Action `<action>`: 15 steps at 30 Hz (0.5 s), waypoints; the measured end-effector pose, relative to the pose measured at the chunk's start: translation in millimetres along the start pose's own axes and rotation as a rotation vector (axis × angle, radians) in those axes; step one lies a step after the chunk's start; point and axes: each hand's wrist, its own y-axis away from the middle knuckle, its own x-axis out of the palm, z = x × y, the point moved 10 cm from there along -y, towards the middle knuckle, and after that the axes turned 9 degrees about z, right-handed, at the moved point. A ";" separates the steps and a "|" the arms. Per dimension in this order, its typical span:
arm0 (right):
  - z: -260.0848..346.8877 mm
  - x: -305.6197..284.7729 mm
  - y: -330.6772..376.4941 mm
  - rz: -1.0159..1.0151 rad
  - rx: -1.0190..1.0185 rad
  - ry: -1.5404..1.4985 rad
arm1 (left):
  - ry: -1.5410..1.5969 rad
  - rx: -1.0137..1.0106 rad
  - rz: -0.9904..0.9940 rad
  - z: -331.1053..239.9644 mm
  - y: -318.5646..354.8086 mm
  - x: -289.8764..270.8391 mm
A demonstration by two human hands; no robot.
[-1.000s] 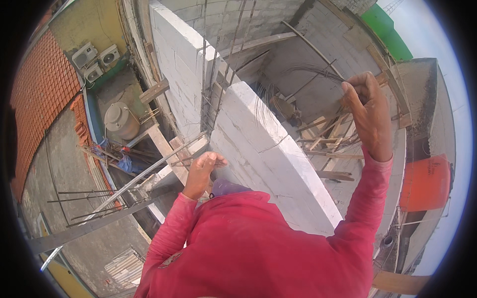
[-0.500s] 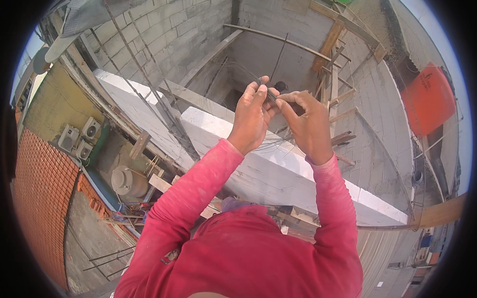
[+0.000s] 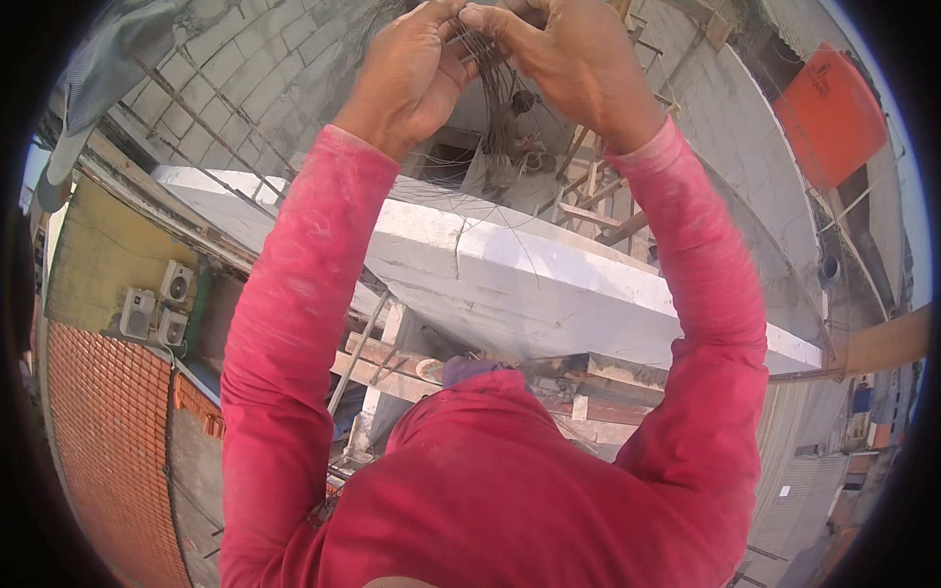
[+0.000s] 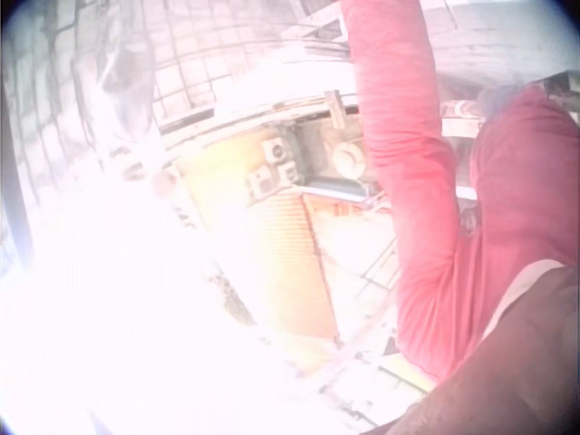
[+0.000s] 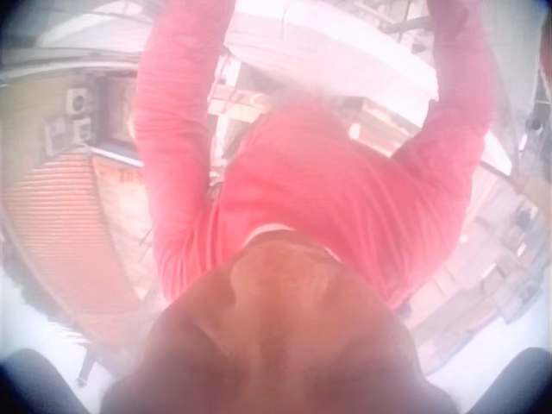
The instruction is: The person is assembling a metal frame on a rooftop. They position metal bars, secure them with wire, and use a brick as a weight to hold the structure in place.
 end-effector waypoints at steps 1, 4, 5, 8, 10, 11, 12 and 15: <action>17.8 -4.7 -1.7 0.017 0.018 -0.020 | 0.079 -0.056 0.038 0.5 -7.9 -0.1; 27.0 -9.8 -1.3 -0.061 -0.123 -0.003 | -0.006 -0.094 -0.010 -11.9 -4.8 8.2; 23.3 -9.1 -1.9 -0.064 -0.124 -0.087 | 0.004 -0.089 0.015 -8.3 -8.1 9.8; 17.9 6.4 -5.1 0.063 -0.019 -0.240 | -0.058 -0.071 -0.026 -3.7 -14.8 -13.1; 10.8 13.8 0.0 0.149 0.077 -0.319 | -0.169 -0.074 -0.160 1.7 -15.7 -40.2; 7.1 15.8 3.7 0.171 0.109 -0.375 | -0.168 -0.078 -0.176 7.5 -14.5 -49.3; 3.4 16.9 8.1 0.192 0.141 -0.433 | -0.168 -0.082 -0.193 12.3 -12.7 -57.1; 10.4 -37.0 22.5 0.178 -0.076 -0.733 | -0.277 -0.102 -0.197 7.4 -14.0 -69.5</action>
